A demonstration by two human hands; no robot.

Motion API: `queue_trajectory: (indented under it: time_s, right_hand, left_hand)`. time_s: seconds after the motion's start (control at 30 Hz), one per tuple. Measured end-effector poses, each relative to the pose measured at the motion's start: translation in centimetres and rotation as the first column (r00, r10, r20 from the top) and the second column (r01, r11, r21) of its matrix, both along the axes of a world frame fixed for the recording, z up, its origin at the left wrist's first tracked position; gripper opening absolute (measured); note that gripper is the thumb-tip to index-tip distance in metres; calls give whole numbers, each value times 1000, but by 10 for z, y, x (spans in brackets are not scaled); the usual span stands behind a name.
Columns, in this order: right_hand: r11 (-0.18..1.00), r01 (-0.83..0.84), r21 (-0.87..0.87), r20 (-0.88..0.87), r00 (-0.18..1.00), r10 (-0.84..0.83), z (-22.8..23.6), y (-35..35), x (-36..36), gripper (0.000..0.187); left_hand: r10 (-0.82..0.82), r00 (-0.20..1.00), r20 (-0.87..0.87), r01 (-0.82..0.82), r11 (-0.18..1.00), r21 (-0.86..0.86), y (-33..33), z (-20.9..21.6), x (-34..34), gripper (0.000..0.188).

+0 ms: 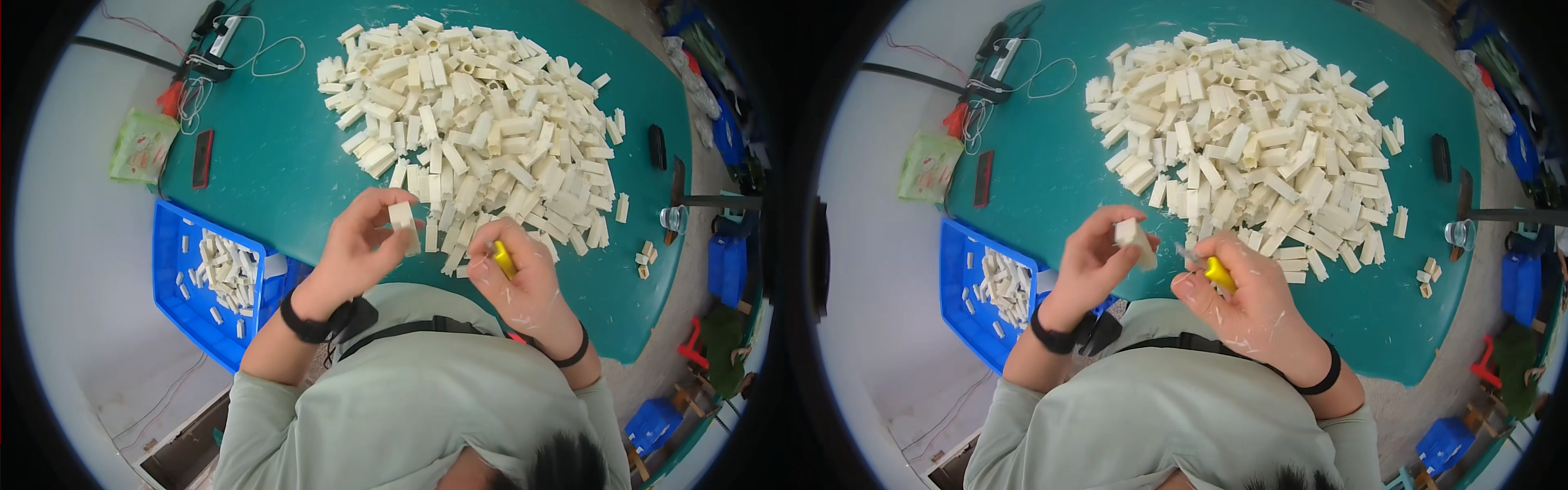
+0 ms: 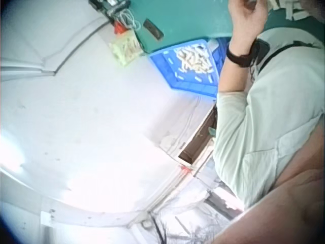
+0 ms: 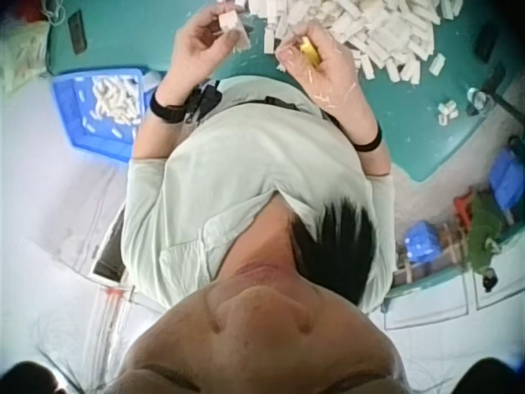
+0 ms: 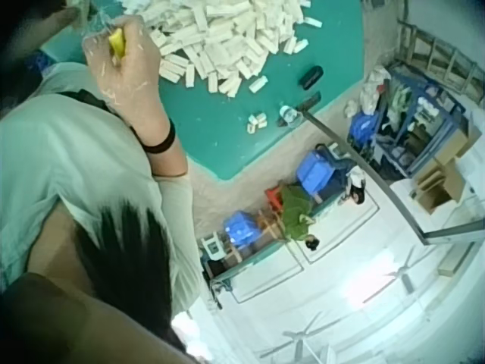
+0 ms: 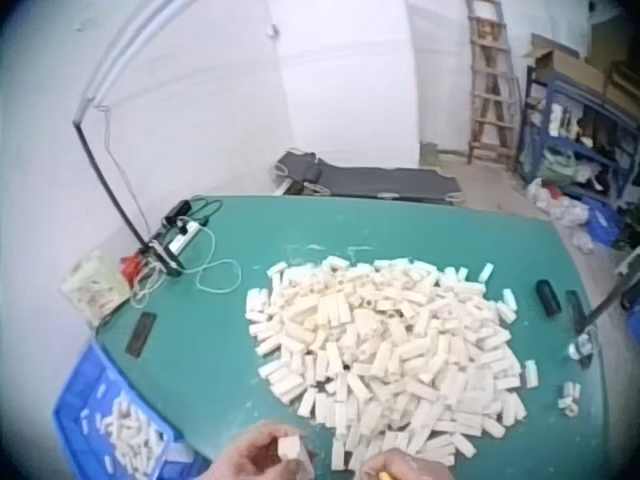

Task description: The person repeatedly picks up small white plastic pieces from a pile on a green table and uses a yellow utility knife to trim or shave edges. Trimmed pieces are placed into a blue bin to the left. The process is continuous and repetitive throughout the clip.

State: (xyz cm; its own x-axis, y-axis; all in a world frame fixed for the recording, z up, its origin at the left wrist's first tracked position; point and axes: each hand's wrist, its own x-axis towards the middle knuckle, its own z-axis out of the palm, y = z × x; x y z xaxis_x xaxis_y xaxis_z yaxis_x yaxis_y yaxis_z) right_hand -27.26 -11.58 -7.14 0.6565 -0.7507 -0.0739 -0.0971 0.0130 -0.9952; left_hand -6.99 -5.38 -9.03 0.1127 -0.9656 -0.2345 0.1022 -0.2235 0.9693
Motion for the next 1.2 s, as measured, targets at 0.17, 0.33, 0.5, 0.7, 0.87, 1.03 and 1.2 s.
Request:
queue_trajectory:
  time_s: [0.17,0.33,0.5,0.7,0.87,1.03,1.2]
  right_hand:
    - [994,-68,-85,57,996,73,10,8,9,26]
    - [976,-110,-190,22,993,116,27,12,11,25]
    - [973,-69,-219,2,997,72,32,14,12,25]
    - [935,-56,-349,-9,998,56,40,13,13,24]
    - [889,-47,-455,8,998,56,42,14,13,23]
    - [874,-37,-484,-15,999,34,44,15,13,24]
    - [848,-10,-529,-5,1000,8,40,16,16,25]
  left_hand:
    - [-178,983,44,182,921,-345,17,45,-1,35]
    - [-180,984,5,169,915,-367,26,51,-8,41]
    - [-19,985,-170,-15,980,-198,31,60,-15,47]
    - [-50,992,120,99,887,-451,33,55,-11,47]
    - [13,993,114,52,834,-550,34,49,-13,49]
    - [41,992,121,37,816,-577,29,51,-17,50]
    - [99,981,164,22,793,-609,27,47,-15,49]
